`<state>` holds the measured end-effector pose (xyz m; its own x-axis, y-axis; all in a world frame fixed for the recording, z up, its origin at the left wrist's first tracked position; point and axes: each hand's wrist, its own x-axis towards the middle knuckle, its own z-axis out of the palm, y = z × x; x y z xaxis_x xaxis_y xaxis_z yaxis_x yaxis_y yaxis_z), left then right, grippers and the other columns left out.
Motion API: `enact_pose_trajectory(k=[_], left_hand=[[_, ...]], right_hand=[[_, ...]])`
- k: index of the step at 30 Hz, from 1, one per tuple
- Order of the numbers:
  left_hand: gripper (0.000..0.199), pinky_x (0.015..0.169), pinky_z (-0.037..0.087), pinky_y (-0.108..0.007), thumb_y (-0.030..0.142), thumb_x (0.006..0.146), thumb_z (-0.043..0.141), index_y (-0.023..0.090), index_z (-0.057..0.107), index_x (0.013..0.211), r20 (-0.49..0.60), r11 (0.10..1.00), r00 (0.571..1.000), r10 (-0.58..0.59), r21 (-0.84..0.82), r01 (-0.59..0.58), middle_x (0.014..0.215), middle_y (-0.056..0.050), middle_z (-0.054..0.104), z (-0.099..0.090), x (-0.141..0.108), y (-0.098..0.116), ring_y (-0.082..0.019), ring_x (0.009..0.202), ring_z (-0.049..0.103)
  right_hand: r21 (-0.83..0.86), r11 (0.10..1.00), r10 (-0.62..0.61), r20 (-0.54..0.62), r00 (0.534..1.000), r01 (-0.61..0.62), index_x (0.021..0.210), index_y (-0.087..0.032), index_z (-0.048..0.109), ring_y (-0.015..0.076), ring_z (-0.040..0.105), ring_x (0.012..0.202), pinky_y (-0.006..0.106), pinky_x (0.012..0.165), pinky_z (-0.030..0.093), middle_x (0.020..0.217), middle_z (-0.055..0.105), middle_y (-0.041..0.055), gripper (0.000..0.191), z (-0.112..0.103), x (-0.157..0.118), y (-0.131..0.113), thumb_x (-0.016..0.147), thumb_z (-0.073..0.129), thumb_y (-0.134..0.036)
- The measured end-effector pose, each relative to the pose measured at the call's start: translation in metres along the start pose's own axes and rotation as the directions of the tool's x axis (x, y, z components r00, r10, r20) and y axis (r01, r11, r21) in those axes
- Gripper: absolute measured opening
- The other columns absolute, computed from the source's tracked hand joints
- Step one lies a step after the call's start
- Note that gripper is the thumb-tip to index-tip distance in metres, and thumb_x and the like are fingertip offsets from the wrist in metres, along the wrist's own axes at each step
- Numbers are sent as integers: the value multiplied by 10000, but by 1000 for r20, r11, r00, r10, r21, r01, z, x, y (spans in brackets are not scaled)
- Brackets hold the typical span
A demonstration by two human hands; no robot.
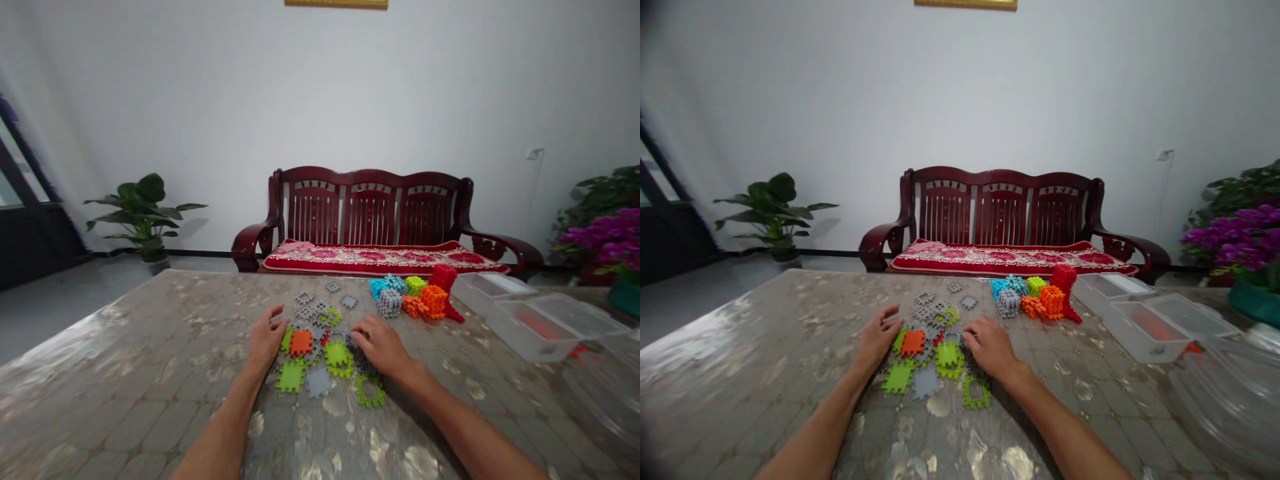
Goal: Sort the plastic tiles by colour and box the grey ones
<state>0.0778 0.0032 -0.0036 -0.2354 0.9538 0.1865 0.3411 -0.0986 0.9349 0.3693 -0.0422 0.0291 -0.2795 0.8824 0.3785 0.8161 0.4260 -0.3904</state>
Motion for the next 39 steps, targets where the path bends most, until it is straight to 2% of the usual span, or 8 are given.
enact_pose_trajectory(k=[4, 9, 13, 22, 25, 28, 35, 39], left_hand=[[479, 1001, 526, -419, 396, 742, 691, 180, 691, 1169, 199, 991, 973, 118, 42, -128, 1158, -100, 760, -5, -3, 2, -263, 1060, 707], [518, 1067, 460, -423, 359, 602, 824, 207, 737, 1089, 369, 934, 896, 247, 156, -321, 1182, -104, 734, -7, -7, 1, -291, 1146, 647], [381, 1035, 468, -415, 368, 618, 814, 213, 726, 955, 359, 919, 887, 290, 154, -363, 1120, -86, 735, -7, -4, -4, -281, 1106, 646], [235, 867, 515, -373, 423, 622, 790, 230, 683, 703, 192, 947, 940, 283, 102, -306, 845, -40, 741, -6, -4, 6, -254, 884, 658], [286, 694, 502, -307, 485, 656, 762, 218, 659, 679, 110, 972, 971, 211, 78, -220, 664, -4, 672, -7, -4, 12, -196, 683, 614], [388, 553, 448, -252, 567, 655, 754, 206, 623, 712, 90, 992, 992, 89, -97, -80, 580, 36, 609, -5, -6, 19, -143, 550, 560], [600, 563, 546, -235, 477, 563, 884, 204, 557, 985, 359, 853, 930, -82, -456, 252, 742, 35, 692, 8, -20, 33, -130, 613, 665], [652, 610, 584, -248, 408, 566, 900, 217, 522, 1062, 405, 819, 909, -95, -488, 302, 772, 44, 656, 12, -28, 44, -149, 703, 700]], right_hand=[[-90, 995, 49, 106, 993, -39, 1009, -235, 763, 211, 615, 1055, 305, 908, 443, 1047, 700, 59, 221, 13, 23, -35, 945, 566, -315], [-134, 989, 78, 168, 983, -55, 996, -232, 770, 216, 603, 1083, 307, 930, 435, 1048, 700, 62, 217, 26, 34, -49, 932, 580, -313], [-59, 998, 42, 85, 995, -37, 973, -236, 764, 204, 614, 1050, 308, 932, 445, 1030, 711, 47, 175, 35, 29, -48, 911, 602, -250], [122, 991, -39, -162, 986, 59, 952, -245, 741, 215, 643, 994, 353, 908, 507, 980, 721, 37, 246, 51, 20, -50, 832, 615, -70], [189, 977, -59, -187, 981, 95, 982, -246, 735, 213, 656, 984, 355, 906, 520, 983, 726, 37, 247, 51, 19, -56, 835, 625, -81], [258, 960, -51, -218, 975, 108, 1043, -245, 724, 220, 664, 991, 368, 917, 531, 1010, 726, 45, 273, 48, 18, -62, 828, 640, -101], [375, 912, -47, -306, 951, 166, 1312, -252, 608, 257, 605, 1207, 442, 1055, 506, 1329, 630, 91, 604, 49, 19, -64, 733, 700, -105], [374, 907, -76, -308, 948, 194, 1271, -248, 640, 258, 611, 1198, 449, 1058, 510, 1274, 657, 92, 546, 48, 19, -63, 747, 695, -106]])
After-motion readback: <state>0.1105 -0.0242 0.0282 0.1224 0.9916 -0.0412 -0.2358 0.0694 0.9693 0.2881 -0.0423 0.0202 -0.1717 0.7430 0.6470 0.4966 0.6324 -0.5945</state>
